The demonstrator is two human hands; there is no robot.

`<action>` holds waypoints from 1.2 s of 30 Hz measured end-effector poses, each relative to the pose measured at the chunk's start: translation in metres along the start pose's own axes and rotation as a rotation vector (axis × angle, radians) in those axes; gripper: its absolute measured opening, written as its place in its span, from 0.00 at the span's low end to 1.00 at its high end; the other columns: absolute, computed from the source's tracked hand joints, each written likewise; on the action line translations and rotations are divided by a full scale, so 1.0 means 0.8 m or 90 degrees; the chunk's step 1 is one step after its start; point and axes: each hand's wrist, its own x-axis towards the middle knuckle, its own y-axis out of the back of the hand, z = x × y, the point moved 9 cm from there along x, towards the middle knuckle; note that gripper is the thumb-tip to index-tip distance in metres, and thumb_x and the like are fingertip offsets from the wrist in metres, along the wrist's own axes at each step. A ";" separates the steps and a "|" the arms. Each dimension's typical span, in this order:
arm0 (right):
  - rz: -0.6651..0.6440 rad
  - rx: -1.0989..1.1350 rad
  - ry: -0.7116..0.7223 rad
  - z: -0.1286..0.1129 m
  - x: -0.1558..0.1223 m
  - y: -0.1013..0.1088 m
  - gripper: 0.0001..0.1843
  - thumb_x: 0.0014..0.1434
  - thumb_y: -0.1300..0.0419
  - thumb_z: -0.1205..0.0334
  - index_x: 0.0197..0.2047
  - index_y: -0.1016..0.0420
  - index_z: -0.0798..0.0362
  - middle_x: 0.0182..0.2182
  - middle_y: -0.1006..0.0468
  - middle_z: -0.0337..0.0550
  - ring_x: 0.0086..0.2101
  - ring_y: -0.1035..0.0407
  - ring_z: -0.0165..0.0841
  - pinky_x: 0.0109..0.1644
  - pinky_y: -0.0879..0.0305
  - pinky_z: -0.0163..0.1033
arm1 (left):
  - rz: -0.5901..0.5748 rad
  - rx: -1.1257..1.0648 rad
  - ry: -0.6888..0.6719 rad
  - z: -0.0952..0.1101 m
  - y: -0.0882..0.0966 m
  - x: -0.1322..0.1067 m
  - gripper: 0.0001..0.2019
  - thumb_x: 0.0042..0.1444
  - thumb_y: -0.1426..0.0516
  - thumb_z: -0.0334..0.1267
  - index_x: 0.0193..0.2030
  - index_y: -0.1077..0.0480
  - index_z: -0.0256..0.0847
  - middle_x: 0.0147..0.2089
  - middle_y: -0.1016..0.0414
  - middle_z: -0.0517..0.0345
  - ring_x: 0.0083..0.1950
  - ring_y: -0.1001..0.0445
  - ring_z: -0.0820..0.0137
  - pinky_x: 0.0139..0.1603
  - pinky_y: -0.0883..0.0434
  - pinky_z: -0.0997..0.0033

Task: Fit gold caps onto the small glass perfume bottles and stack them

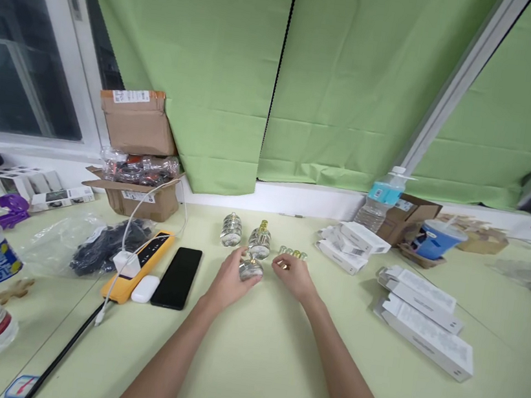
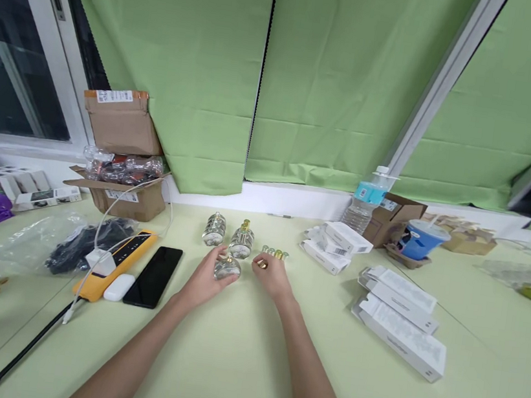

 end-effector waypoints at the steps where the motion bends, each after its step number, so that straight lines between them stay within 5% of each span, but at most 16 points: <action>1: -0.007 0.009 0.009 -0.004 0.000 -0.002 0.11 0.53 0.41 0.56 0.34 0.20 0.52 0.30 0.19 0.43 0.31 0.28 0.36 0.36 0.35 0.39 | -0.018 -0.015 0.012 -0.007 -0.006 0.001 0.31 0.52 0.36 0.40 0.62 0.39 0.45 0.57 0.29 0.49 0.56 0.29 0.62 0.57 0.34 0.62; 7: -0.061 0.112 0.007 -0.011 -0.001 -0.026 0.18 0.53 0.39 0.50 0.39 0.18 0.54 0.32 0.19 0.44 0.29 0.30 0.35 0.34 0.35 0.38 | -0.068 -0.045 0.000 -0.016 -0.018 0.011 0.18 0.52 0.38 0.36 0.51 0.31 0.43 0.48 0.23 0.54 0.48 0.26 0.64 0.50 0.30 0.66; 16: -0.082 0.205 -0.025 -0.013 -0.005 -0.042 0.21 0.51 0.36 0.48 0.43 0.19 0.55 0.33 0.19 0.44 0.26 0.31 0.33 0.28 0.34 0.36 | 0.018 0.037 -0.038 -0.013 -0.002 0.008 0.21 0.57 0.45 0.27 0.56 0.33 0.45 0.55 0.26 0.51 0.56 0.28 0.61 0.58 0.32 0.59; 21: -0.044 0.228 0.012 -0.039 -0.010 -0.041 0.21 0.54 0.37 0.47 0.43 0.19 0.53 0.34 0.19 0.44 0.31 0.29 0.34 0.32 0.33 0.36 | 0.019 0.089 -0.063 -0.008 -0.002 0.009 0.26 0.54 0.47 0.21 0.58 0.32 0.45 0.57 0.27 0.52 0.59 0.31 0.61 0.62 0.34 0.56; 31: 0.034 0.416 0.003 -0.068 -0.017 -0.034 0.22 0.50 0.32 0.45 0.41 0.18 0.53 0.37 0.19 0.46 0.26 0.34 0.30 0.31 0.32 0.38 | 0.041 0.145 -0.065 -0.006 0.007 0.012 0.23 0.54 0.47 0.22 0.55 0.30 0.45 0.55 0.26 0.51 0.56 0.29 0.60 0.57 0.32 0.58; 36: 0.069 0.455 0.020 -0.075 -0.019 -0.027 0.19 0.50 0.30 0.46 0.40 0.16 0.50 0.42 0.19 0.47 0.32 0.30 0.33 0.32 0.31 0.38 | 0.039 0.143 -0.056 -0.008 0.005 0.011 0.23 0.56 0.45 0.25 0.57 0.32 0.45 0.55 0.26 0.50 0.55 0.29 0.59 0.56 0.32 0.57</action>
